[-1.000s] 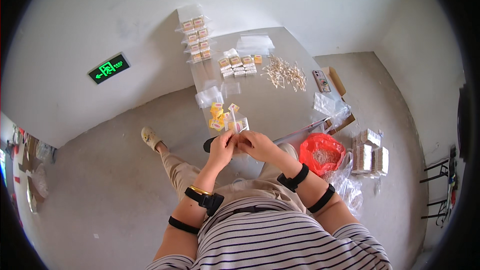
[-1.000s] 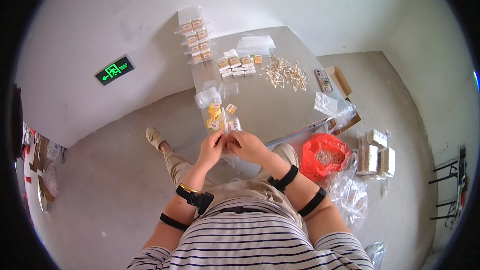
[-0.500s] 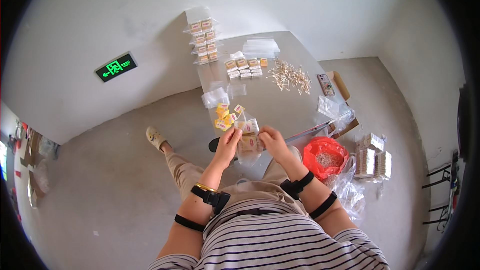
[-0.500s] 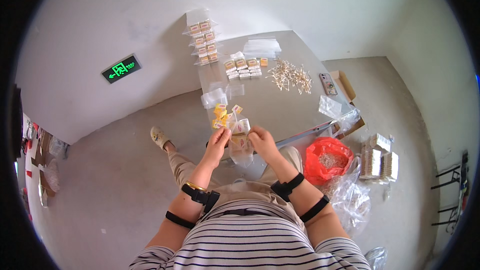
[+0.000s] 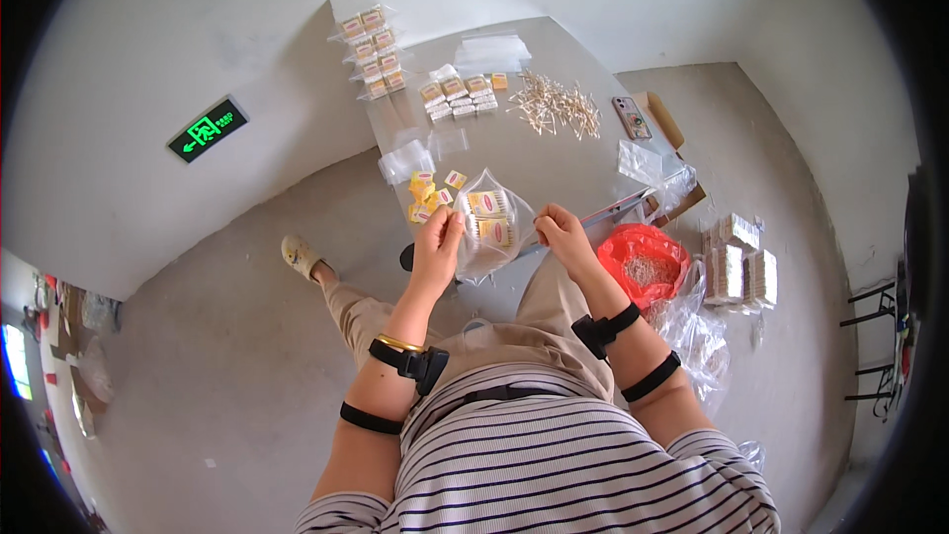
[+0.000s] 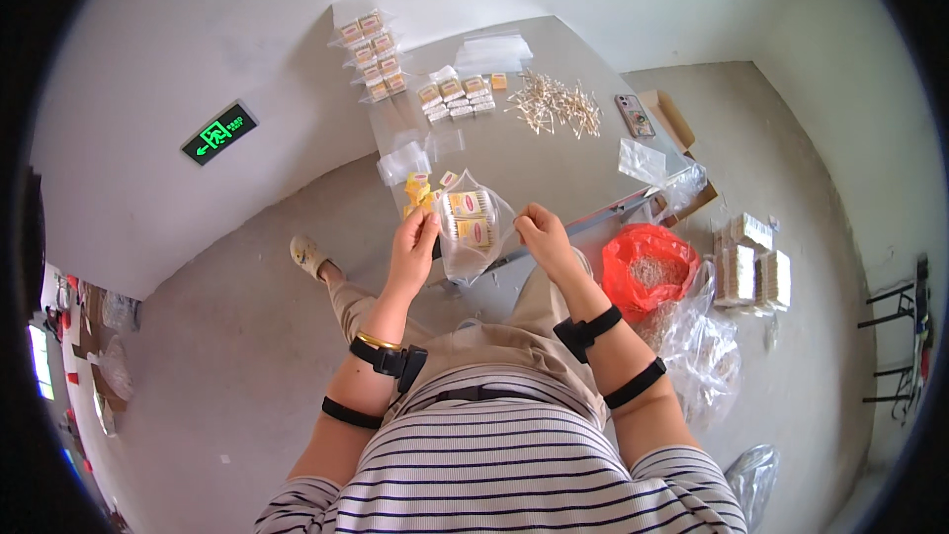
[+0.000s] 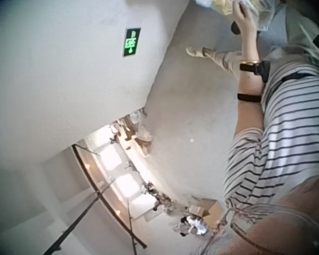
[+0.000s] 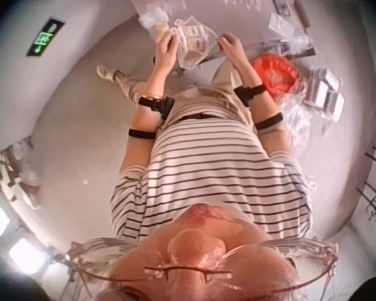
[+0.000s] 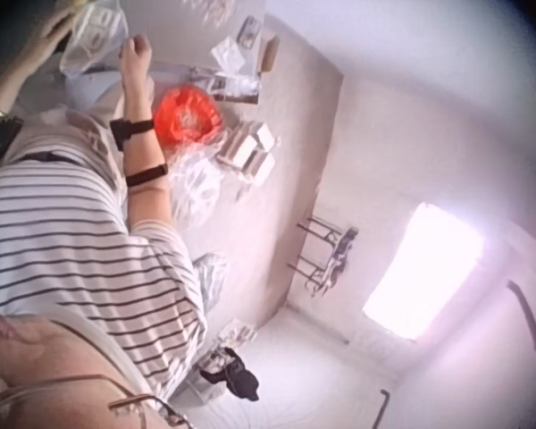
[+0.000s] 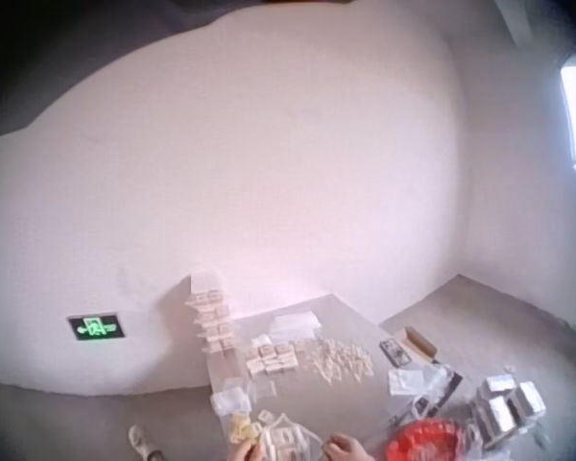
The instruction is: The person packs cotton swabs into small plastic bags, seals them, and stacks the finished packages on the table. They also handle a larger bulk bag of swabs and place it on the table.
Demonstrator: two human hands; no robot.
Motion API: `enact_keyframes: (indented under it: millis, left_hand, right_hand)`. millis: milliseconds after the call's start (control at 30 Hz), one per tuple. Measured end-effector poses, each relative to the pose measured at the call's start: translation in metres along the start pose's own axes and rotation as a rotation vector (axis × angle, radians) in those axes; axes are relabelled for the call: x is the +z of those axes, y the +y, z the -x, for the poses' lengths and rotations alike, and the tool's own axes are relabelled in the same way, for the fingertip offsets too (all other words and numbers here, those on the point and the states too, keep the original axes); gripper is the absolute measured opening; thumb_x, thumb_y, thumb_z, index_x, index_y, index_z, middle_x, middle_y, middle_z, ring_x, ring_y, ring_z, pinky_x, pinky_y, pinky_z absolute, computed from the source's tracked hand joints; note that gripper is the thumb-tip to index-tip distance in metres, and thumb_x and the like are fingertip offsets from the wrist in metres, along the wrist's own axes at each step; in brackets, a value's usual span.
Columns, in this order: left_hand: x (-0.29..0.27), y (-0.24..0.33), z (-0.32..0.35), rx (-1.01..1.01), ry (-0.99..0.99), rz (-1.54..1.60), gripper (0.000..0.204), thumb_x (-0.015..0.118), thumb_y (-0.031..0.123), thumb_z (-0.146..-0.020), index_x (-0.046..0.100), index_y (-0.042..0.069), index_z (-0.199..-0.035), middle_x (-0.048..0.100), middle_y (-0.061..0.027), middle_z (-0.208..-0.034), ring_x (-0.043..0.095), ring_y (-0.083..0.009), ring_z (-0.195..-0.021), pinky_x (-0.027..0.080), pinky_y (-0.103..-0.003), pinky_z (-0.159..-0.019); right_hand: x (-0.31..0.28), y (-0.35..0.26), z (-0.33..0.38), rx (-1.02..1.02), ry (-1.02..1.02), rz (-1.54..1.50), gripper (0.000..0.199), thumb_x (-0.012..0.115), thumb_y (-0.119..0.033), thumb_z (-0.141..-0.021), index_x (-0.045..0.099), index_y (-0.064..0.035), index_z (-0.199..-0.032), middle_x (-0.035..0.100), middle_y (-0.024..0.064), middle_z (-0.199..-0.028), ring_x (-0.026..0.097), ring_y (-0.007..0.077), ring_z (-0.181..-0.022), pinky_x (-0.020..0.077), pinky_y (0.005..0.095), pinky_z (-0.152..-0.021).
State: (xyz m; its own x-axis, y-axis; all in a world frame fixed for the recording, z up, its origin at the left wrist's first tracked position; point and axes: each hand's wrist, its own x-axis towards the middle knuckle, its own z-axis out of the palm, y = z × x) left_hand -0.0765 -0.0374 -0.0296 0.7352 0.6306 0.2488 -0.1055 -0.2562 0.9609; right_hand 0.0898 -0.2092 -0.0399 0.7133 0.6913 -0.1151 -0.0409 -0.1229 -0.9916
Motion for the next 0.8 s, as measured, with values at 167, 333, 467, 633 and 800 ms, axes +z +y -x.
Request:
enact_keyframes:
  millis: [167,333,467,633,800]
  left_hand:
    - [0.019,-0.001,-0.003,0.023,-0.065,-0.050,0.031,0.055,0.025,-0.105,0.050,0.003,-0.084,0.045,0.0010,-0.068,0.040,-0.0079,-0.065,0.036,-0.027,-0.059]
    - [0.047,0.009,-0.011,-0.036,-0.290,0.058,0.028,0.054,0.025,-0.106,0.054,0.005,-0.087,0.054,0.0012,-0.076,0.051,-0.0071,-0.073,0.043,-0.025,-0.069]
    - [0.049,-0.025,-0.017,-0.039,-0.097,0.106,0.024,0.055,0.027,-0.106,0.059,0.005,-0.097,0.060,-0.0012,-0.090,0.057,-0.0100,-0.086,0.047,-0.029,-0.080]
    - [0.002,-0.145,0.009,-0.313,0.231,-0.393,0.035,0.059,0.038,-0.101,0.060,0.004,-0.110,0.064,-0.0098,-0.113,0.063,-0.0187,-0.099,0.047,-0.034,-0.084]
    - [0.010,-0.142,0.028,-0.921,-0.129,0.023,0.054,0.051,0.056,-0.101,0.061,0.006,-0.117,0.064,-0.0064,-0.119,0.060,-0.0177,-0.107,0.049,-0.034,-0.087]
  right_hand:
    - [0.006,0.008,0.004,-0.095,0.113,0.057,0.043,0.065,-0.028,-0.100,0.049,-0.0018,-0.130,0.063,0.0048,-0.093,0.059,0.0114,-0.082,0.0489,0.0284,-0.077]
    - [0.006,0.013,-0.004,-0.028,0.064,0.187,0.051,0.063,-0.028,-0.100,0.044,-0.0062,-0.142,0.065,0.0130,-0.111,0.063,0.0153,-0.092,0.0505,0.0306,-0.081]
    - [-0.010,0.037,-0.019,0.048,0.122,-0.031,0.040,0.058,-0.022,-0.102,0.053,-0.0064,-0.138,0.064,0.0110,-0.116,0.063,0.0161,-0.091,0.0505,0.0322,-0.081]
    - [-0.033,0.057,-0.030,0.219,0.151,-0.285,0.032,0.046,-0.015,-0.107,0.057,-0.0063,-0.136,0.066,0.0050,-0.113,0.063,0.0146,-0.098,0.0522,0.0297,-0.085]
    - [-0.065,0.090,-0.029,0.335,0.149,-0.606,0.032,0.045,-0.014,-0.107,0.056,-0.0075,-0.135,0.067,0.0052,-0.112,0.067,0.0163,-0.096,0.0557,0.0323,-0.083]
